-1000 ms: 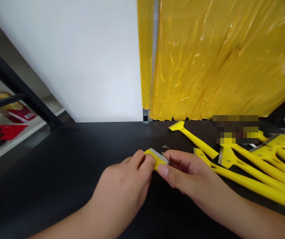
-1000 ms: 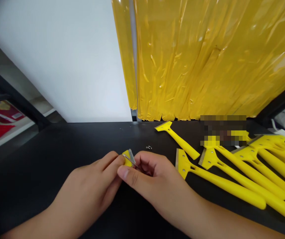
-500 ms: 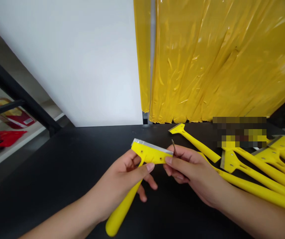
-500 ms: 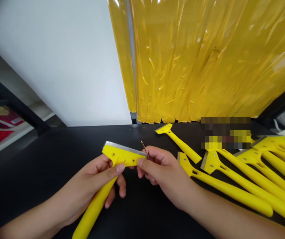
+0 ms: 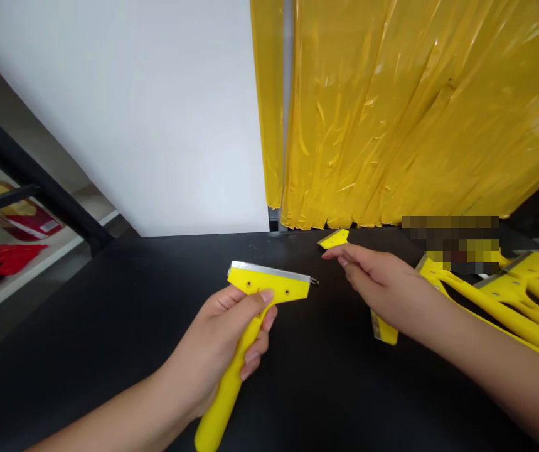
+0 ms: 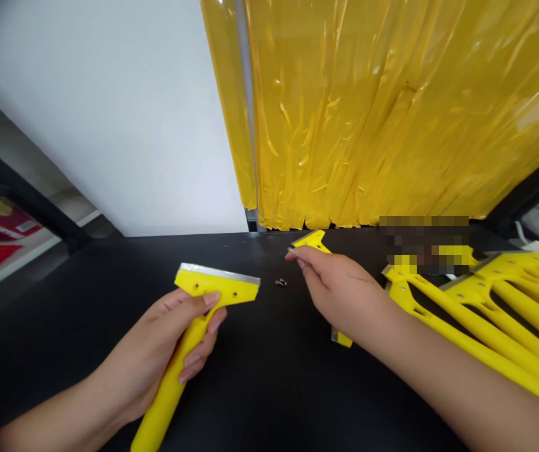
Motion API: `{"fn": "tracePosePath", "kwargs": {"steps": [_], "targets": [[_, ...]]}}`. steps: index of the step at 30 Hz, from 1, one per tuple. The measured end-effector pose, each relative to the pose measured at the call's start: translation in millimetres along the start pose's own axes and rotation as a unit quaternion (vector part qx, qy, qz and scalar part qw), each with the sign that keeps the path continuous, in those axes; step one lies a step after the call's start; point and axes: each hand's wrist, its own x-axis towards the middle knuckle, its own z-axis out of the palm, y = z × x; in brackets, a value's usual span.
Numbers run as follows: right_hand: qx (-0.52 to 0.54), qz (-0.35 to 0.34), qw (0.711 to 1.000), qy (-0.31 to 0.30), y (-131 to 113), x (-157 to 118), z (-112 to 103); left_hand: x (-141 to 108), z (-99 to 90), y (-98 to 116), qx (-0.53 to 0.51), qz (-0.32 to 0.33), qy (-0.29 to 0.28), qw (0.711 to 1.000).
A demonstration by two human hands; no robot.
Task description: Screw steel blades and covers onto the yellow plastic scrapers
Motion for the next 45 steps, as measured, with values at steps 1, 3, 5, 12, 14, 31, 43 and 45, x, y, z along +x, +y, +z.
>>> {"fn": "tracePosePath", "kwargs": {"steps": [1, 3, 5, 12, 14, 31, 43, 45], "targets": [[-0.039, -0.009, 0.999, -0.019, 3.1, 1.1, 1.0, -0.3, -0.5, 0.2, 0.001, 0.0, -0.004, 1.0], [-0.074, -0.028, 0.995, -0.054, 6.4, 2.1, 6.3, -0.7, -0.9, 0.1, 0.003, -0.001, -0.008, 1.0], [-0.091, -0.036, 0.992, -0.073, 7.1, 2.4, 13.3, -0.9, -0.7, -0.2, 0.005, -0.001, -0.008, 1.0], [-0.112, 0.014, 0.992, -0.064, 2.9, 6.9, 28.3, -0.7, 1.7, 0.5, 0.003, 0.005, 0.0, 1.0], [-0.085, 0.023, 0.994, -0.061, 3.0, 9.0, 30.2, -0.7, 1.7, 1.1, 0.002, 0.005, -0.001, 1.0], [0.609, 0.16, 0.726, -0.276, -27.4, -11.4, 22.3, -8.7, 10.1, -5.2, -0.036, -0.038, -0.039, 0.998], [0.679, 0.17, 0.663, -0.264, -27.4, -14.9, 20.6, -1.5, 4.3, -1.8, -0.054, -0.009, -0.033, 0.998], [0.679, 0.17, 0.663, -0.265, -27.2, -14.7, 20.9, -2.3, 4.4, -1.9, -0.049, -0.011, -0.038, 0.998]]}}
